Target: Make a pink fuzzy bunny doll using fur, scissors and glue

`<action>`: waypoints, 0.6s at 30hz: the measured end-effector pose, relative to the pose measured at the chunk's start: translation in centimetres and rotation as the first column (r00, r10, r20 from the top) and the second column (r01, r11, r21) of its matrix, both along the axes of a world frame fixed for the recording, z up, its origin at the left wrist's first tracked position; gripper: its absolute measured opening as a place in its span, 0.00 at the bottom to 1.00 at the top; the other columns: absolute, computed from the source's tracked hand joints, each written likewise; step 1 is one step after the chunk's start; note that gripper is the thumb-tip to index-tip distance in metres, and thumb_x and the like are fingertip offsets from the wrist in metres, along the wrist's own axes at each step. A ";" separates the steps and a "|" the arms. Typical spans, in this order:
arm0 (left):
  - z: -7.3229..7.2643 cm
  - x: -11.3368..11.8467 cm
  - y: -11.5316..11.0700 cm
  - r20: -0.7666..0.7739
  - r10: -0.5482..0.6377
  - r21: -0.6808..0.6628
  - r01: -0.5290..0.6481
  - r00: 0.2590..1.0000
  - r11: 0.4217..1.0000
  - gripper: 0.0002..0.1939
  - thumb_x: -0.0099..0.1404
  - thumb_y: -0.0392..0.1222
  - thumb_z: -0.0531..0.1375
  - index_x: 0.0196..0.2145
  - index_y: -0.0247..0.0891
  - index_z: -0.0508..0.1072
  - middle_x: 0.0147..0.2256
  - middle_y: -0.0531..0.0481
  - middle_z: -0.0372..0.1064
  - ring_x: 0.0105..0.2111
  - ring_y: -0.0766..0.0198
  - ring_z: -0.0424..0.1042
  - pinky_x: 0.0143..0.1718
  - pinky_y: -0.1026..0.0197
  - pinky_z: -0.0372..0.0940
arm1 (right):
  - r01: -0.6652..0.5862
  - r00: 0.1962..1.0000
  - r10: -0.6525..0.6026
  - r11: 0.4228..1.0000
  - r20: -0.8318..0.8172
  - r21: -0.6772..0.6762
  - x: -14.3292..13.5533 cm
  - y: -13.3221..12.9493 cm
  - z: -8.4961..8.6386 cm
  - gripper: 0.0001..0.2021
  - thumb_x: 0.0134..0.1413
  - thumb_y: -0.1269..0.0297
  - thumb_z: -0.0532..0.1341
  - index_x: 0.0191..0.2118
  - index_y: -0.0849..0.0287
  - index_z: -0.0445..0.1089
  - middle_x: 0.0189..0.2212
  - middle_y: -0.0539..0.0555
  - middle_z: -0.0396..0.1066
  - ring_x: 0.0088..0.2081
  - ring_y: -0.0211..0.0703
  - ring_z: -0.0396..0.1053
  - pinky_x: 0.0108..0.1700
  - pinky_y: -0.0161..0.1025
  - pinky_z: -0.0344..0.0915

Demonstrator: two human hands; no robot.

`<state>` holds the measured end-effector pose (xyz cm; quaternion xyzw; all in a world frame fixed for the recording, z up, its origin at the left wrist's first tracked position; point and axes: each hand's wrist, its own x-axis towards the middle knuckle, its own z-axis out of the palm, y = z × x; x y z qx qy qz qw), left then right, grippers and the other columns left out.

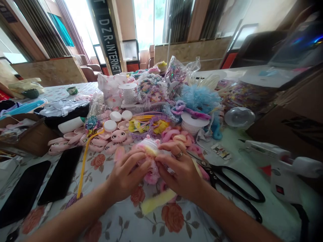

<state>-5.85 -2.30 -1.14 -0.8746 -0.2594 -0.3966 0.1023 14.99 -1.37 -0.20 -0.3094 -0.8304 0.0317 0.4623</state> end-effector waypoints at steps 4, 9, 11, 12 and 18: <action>-0.4 -0.2 0.0 -0.009 -0.010 0.007 0.010 1.000 1.000 0.15 0.62 0.28 0.59 0.47 0.31 0.69 0.45 0.39 0.65 0.52 0.52 0.65 0.53 0.49 0.68 | -0.020 1.000 0.020 1.000 -0.005 0.016 0.0 -0.3 0.3 0.07 0.52 0.75 0.59 0.37 0.59 0.69 0.43 0.60 0.68 0.44 0.49 0.66 0.47 0.49 0.65; -0.5 -0.3 -0.1 -0.015 -0.020 0.036 0.021 1.000 0.999 0.15 0.59 0.26 0.61 0.45 0.28 0.70 0.45 0.38 0.65 0.53 0.50 0.65 0.54 0.49 0.67 | -0.073 0.994 0.067 0.995 0.092 0.065 0.0 -0.4 0.1 0.13 0.54 0.76 0.58 0.46 0.61 0.69 0.50 0.63 0.66 0.50 0.53 0.65 0.50 0.51 0.64; -0.5 -0.2 -0.2 -0.016 -0.012 0.037 0.013 1.000 0.999 0.14 0.59 0.26 0.61 0.45 0.28 0.70 0.45 0.38 0.65 0.53 0.51 0.65 0.54 0.49 0.67 | -0.064 0.994 0.059 0.997 0.095 0.053 0.0 -0.3 0.0 0.11 0.53 0.76 0.58 0.43 0.62 0.69 0.49 0.63 0.66 0.49 0.53 0.65 0.50 0.51 0.64; -0.5 -0.2 -0.2 -0.015 -0.008 0.038 0.008 1.000 0.999 0.14 0.60 0.27 0.61 0.44 0.28 0.70 0.44 0.39 0.65 0.52 0.51 0.65 0.54 0.50 0.67 | -0.055 0.995 0.051 0.997 0.089 0.045 0.0 -0.3 0.0 0.10 0.53 0.76 0.59 0.42 0.62 0.70 0.49 0.63 0.67 0.48 0.53 0.65 0.50 0.51 0.63; -0.3 0.5 -0.4 -0.014 0.061 0.025 -0.061 0.998 0.998 0.16 0.60 0.28 0.61 0.47 0.26 0.69 0.43 0.38 0.65 0.52 0.52 0.65 0.55 0.52 0.66 | -0.043 0.999 0.042 0.999 0.022 0.032 -0.1 -0.3 0.1 0.07 0.50 0.78 0.60 0.35 0.63 0.69 0.46 0.63 0.67 0.46 0.52 0.66 0.48 0.49 0.64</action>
